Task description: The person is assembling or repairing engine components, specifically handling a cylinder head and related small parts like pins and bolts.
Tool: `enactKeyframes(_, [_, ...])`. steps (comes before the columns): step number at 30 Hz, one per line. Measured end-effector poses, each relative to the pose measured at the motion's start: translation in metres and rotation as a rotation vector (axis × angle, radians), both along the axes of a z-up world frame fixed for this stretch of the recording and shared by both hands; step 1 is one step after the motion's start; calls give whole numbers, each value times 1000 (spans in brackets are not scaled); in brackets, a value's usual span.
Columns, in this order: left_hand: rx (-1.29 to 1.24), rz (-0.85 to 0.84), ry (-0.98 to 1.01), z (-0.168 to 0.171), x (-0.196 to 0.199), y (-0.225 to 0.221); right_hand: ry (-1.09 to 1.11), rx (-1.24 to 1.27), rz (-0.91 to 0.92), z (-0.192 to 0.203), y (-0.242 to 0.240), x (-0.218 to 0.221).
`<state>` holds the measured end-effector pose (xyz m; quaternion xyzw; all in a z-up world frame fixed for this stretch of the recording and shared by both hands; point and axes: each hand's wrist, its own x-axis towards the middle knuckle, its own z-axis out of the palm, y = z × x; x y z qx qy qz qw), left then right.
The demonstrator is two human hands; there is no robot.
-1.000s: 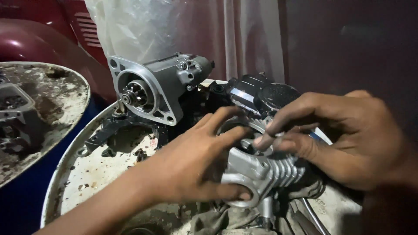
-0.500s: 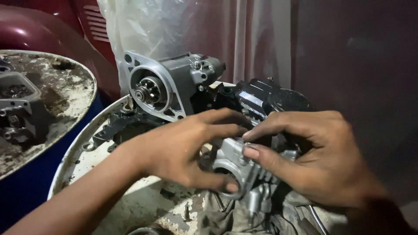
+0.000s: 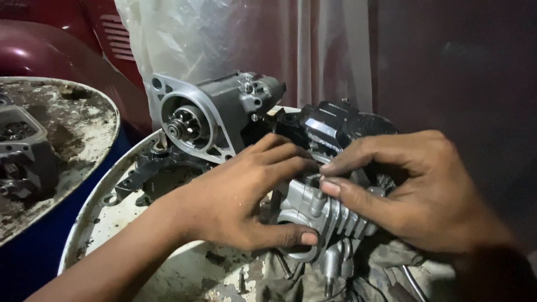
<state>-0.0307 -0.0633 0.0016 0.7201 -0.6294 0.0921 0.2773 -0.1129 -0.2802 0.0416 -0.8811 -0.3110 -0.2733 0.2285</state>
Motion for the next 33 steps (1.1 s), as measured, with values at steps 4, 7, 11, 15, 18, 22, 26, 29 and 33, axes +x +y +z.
enactKeyframes(4, [-29, -15, 5, 2, -4, 1, 65, 53, 50, 0, 0, 1])
enactKeyframes(7, [-73, 5, 15, 7, -7, 2, 82, 63, 121, 3, -3, 2])
enactKeyframes(11, [-146, 24, 59, 5, -9, 1, 120, 46, 171, 1, -9, 4])
enactKeyframes(15, [-309, 59, 62, 0, -9, -4, 103, 61, 207, 2, -8, 3])
enactKeyframes(18, [-389, 117, 202, -2, -17, -10, 42, 67, 164, 1, -2, 3])
enactKeyframes(22, [-421, 120, 312, -4, -24, -17, 45, 55, 195, -1, -7, 6])
enactKeyframes(26, [-410, 103, 470, -8, -20, -17, 51, 30, 200, 2, -11, 7])
enactKeyframes(29, [-443, 74, 540, -13, -16, -18, 82, 37, 181, 2, -11, 5])
enactKeyframes(33, [-479, 42, 666, -11, -16, -18, 115, 85, 121, 3, -7, 4])
